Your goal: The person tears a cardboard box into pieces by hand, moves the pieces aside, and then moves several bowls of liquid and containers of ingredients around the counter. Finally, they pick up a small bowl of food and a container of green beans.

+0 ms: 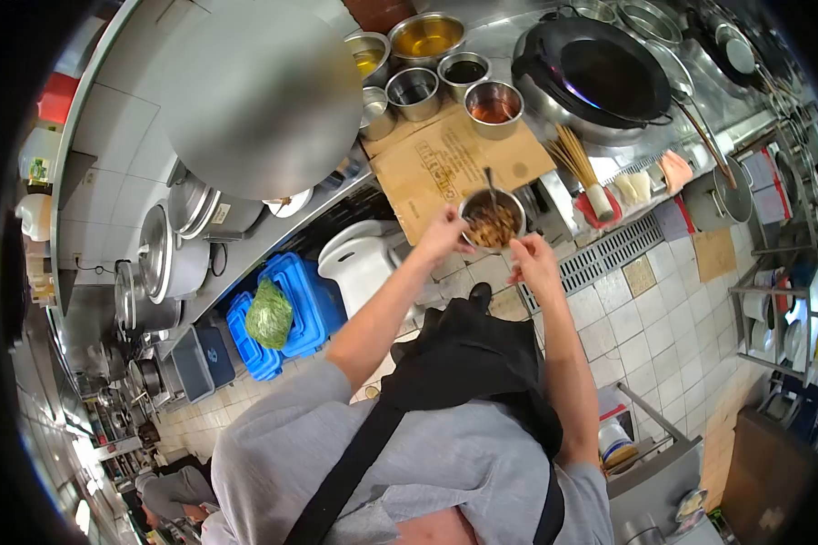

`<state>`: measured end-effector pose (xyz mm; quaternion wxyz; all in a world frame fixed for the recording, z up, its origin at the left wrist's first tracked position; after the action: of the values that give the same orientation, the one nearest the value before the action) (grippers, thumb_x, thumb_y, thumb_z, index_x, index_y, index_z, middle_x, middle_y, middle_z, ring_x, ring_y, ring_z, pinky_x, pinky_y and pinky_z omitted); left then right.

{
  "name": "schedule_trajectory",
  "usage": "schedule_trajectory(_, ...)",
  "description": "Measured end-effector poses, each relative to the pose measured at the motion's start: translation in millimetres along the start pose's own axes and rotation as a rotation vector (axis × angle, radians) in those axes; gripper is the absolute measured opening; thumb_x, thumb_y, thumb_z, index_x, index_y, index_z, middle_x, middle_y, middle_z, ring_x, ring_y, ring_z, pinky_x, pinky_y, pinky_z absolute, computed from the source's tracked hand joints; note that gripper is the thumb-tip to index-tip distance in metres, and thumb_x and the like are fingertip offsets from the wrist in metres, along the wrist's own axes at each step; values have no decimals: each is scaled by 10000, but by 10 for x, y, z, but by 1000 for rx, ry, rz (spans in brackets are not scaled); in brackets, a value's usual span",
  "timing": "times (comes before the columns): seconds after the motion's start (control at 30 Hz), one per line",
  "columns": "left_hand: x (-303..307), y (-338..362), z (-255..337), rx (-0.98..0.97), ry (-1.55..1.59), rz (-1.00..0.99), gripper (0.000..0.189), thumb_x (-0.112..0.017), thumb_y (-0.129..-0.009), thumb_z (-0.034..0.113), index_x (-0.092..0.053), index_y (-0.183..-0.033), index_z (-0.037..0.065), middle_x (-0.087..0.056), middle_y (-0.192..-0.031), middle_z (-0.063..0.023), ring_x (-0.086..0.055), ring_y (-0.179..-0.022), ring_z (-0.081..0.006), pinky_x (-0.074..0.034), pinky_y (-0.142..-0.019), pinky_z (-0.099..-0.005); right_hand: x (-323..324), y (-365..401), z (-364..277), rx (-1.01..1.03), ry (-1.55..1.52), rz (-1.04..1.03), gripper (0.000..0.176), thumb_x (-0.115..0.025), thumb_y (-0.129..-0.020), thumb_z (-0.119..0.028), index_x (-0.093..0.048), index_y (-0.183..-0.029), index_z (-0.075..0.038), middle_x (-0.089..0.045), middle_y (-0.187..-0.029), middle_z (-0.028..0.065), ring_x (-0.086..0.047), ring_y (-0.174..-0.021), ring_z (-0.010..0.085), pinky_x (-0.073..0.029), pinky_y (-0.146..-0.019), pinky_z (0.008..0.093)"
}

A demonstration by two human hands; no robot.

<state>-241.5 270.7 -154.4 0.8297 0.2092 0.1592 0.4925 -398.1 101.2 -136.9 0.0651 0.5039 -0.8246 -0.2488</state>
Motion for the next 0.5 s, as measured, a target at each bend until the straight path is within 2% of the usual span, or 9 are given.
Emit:
schedule_trajectory(0.1,454,-811,183,-65,104,113,142,-574,-922,22,-447,-986,36,-562,-873,-142,-679,-622,-301,-635,-485,-414,-293,-169,-252,108,111,-28,253,-667,-1006,-241,-626,-1130,-25,-641,-897,57,-602,-552,143,-534,-516,315)
schedule_trajectory(0.2,796,-1593,379,-122,210,245,131,-557,-943,26,-436,-993,38,-579,-851,-164,-660,-551,-297,-623,-459,-408,-72,-302,162,83,264,-87,246,-655,-999,-215,-638,-1085,15,-642,-867,69,-606,-564,143,-497,-518,300)
schedule_trajectory(0.27,892,-2053,431,-93,322,290,172,-581,-964,55,-421,-1025,37,-592,-843,-182,-660,-539,-304,-621,-457,-415,157,-222,393,-11,255,-77,233,-646,-995,-204,-652,-1052,21,-643,-856,74,-610,-578,139,-520,-528,299)
schedule_trajectory(0.37,972,-2344,379,-55,386,336,265,-629,-973,102,-413,-1104,24,-613,-844,-186,-671,-546,-308,-610,-452,-405,521,75,669,-247,211,95,257,-648,-992,-220,-648,-1090,18,-648,-884,87,-625,-640,155,-576,-583,321)
schedule_trajectory(0.4,1015,-2400,298,-70,379,365,372,-673,-973,160,-400,-1181,17,-642,-883,-194,-690,-577,-310,-611,-496,-402,697,145,859,-314,234,137,292,-655,-993,-242,-644,-1129,17,-647,-908,92,-630,-676,167,-598,-615,338)
schedule_trajectory(0.5,1108,-2123,136,-37,371,295,386,-675,-992,191,-422,-1219,9,-636,-1029,-198,-745,-832,-320,-635,-663,-404,958,466,1101,-382,119,229,273,-647,-998,-213,-635,-1147,15,-656,-926,117,-630,-676,181,-604,-610,351)
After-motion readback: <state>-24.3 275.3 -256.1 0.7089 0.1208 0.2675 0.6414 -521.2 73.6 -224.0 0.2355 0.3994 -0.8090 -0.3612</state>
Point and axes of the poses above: each hand's wrist, its own y-axis away from the middle knuckle, its own x-axis out of the back of the hand, z = x × y, the point moved 4 cm from there along -y, towards the middle knuckle
